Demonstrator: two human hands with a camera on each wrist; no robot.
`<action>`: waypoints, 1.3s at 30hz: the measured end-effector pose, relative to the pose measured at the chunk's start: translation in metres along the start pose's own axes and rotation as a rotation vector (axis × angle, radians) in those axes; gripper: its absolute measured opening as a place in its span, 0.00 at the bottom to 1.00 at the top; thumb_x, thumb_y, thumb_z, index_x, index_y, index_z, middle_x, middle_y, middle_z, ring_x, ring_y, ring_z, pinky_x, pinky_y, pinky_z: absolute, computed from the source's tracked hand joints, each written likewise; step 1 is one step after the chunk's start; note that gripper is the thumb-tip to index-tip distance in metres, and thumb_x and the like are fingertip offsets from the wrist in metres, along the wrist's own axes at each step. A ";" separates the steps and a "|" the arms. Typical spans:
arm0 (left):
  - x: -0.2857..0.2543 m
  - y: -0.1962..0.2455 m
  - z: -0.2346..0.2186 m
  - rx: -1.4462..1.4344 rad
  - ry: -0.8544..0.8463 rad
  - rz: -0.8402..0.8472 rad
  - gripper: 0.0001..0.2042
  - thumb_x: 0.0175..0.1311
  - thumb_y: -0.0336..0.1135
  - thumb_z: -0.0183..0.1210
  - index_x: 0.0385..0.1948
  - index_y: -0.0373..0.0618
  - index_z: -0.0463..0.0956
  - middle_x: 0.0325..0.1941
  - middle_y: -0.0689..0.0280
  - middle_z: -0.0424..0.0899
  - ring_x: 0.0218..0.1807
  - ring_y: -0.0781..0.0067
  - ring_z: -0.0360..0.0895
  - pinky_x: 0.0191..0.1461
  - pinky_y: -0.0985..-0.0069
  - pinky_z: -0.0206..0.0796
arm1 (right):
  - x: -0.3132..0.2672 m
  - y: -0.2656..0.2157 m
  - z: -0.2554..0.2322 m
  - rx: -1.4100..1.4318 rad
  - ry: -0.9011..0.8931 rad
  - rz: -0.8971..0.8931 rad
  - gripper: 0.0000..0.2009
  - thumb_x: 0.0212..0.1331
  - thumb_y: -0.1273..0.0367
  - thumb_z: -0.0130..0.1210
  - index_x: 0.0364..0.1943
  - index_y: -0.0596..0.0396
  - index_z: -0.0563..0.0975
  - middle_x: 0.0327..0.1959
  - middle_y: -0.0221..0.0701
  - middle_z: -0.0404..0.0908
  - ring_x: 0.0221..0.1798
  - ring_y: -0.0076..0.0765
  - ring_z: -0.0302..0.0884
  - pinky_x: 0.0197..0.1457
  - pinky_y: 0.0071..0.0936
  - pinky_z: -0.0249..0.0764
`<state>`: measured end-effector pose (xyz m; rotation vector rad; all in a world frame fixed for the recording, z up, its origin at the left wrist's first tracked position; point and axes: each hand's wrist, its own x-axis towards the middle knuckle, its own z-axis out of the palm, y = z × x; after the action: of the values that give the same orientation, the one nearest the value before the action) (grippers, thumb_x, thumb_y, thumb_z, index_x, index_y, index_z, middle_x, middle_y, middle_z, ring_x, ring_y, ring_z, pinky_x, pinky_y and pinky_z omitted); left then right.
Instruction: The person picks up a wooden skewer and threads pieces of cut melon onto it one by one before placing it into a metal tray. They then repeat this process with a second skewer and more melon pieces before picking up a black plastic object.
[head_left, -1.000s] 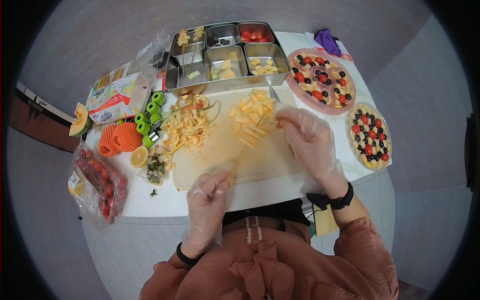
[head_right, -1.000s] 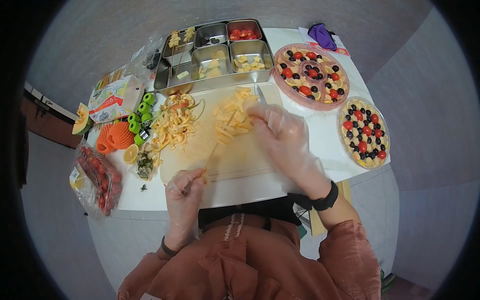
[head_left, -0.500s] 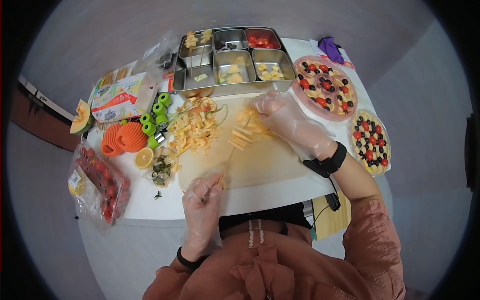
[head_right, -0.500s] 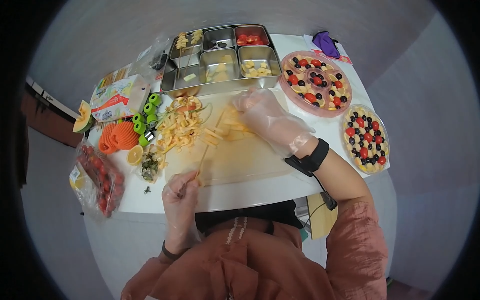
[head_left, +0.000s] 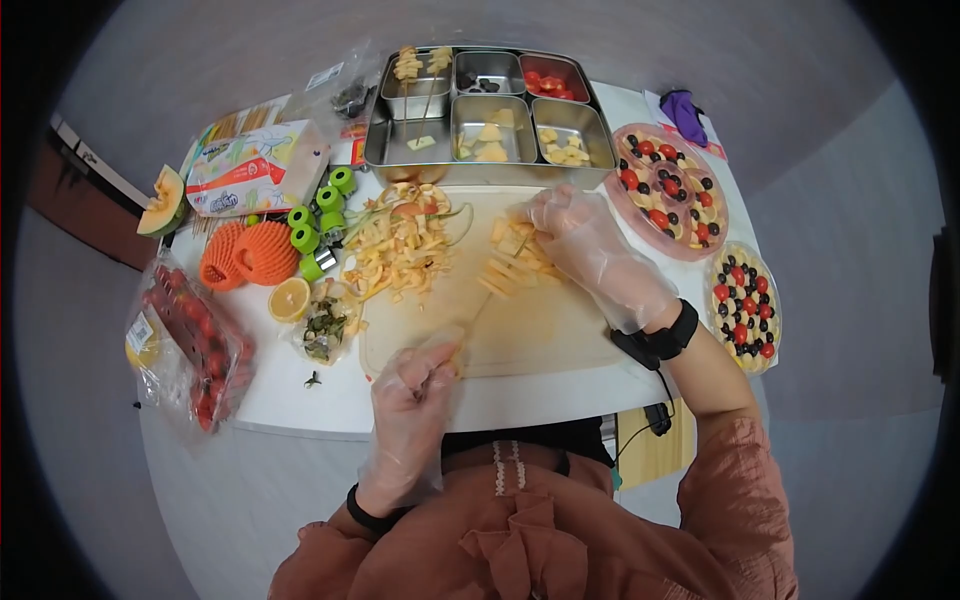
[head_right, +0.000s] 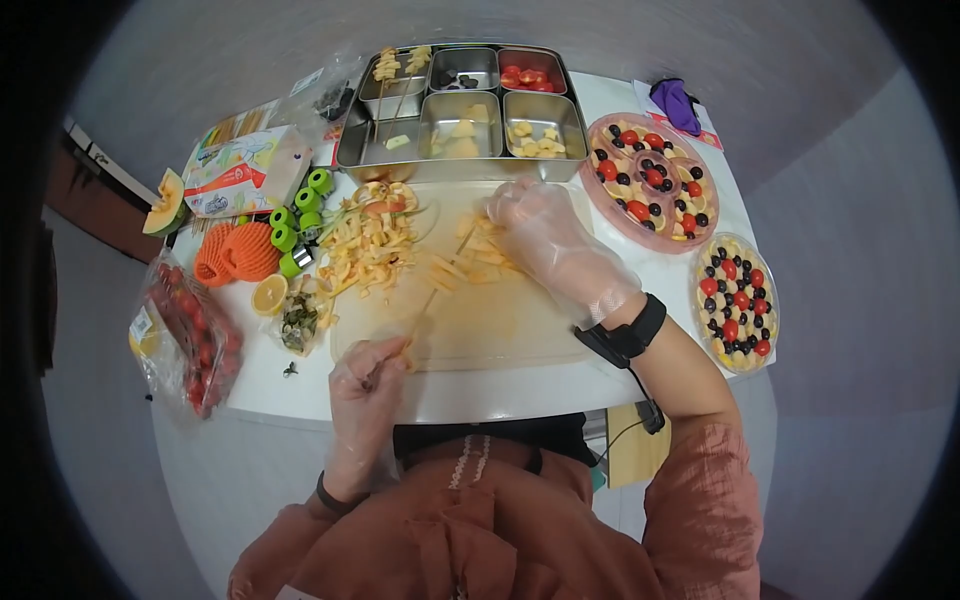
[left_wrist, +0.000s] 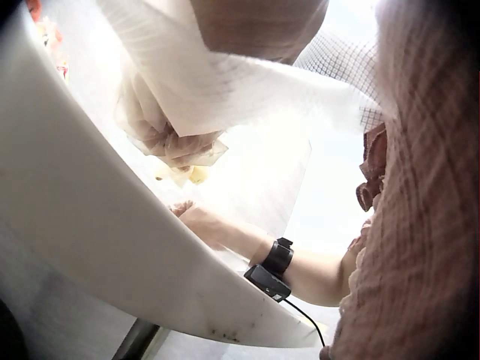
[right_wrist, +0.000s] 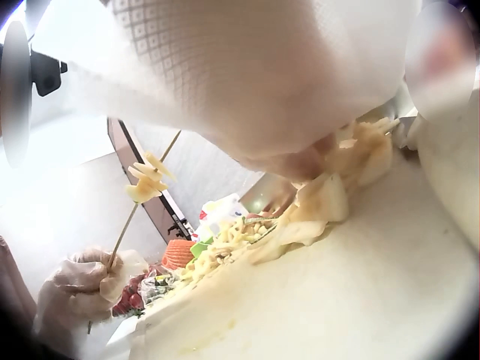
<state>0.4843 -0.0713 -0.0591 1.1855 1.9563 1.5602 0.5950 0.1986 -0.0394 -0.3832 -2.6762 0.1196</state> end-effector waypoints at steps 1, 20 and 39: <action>0.000 0.001 0.000 0.006 -0.003 -0.003 0.09 0.60 0.21 0.58 0.40 0.37 0.82 0.28 0.71 0.75 0.25 0.86 0.67 0.27 0.85 0.56 | -0.001 0.001 0.004 0.001 -0.007 0.008 0.16 0.41 0.78 0.58 0.39 0.55 0.84 0.36 0.36 0.83 0.41 0.46 0.79 0.44 0.38 0.77; -0.001 0.017 0.005 0.031 -0.027 -0.041 0.08 0.60 0.22 0.59 0.39 0.36 0.82 0.28 0.70 0.76 0.26 0.85 0.66 0.28 0.84 0.55 | -0.010 -0.024 -0.035 0.621 0.031 0.632 0.12 0.58 0.72 0.54 0.44 0.54 0.82 0.26 0.31 0.82 0.28 0.25 0.77 0.35 0.23 0.73; -0.002 0.017 0.010 0.021 -0.040 -0.016 0.08 0.61 0.21 0.59 0.41 0.36 0.82 0.29 0.70 0.77 0.27 0.85 0.68 0.29 0.85 0.58 | -0.029 -0.053 -0.064 0.682 0.221 0.447 0.14 0.56 0.76 0.57 0.47 0.58 0.81 0.37 0.35 0.83 0.41 0.31 0.81 0.47 0.24 0.75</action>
<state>0.4992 -0.0664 -0.0469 1.1968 1.9563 1.5010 0.6341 0.1407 0.0148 -0.7000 -2.1205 1.0190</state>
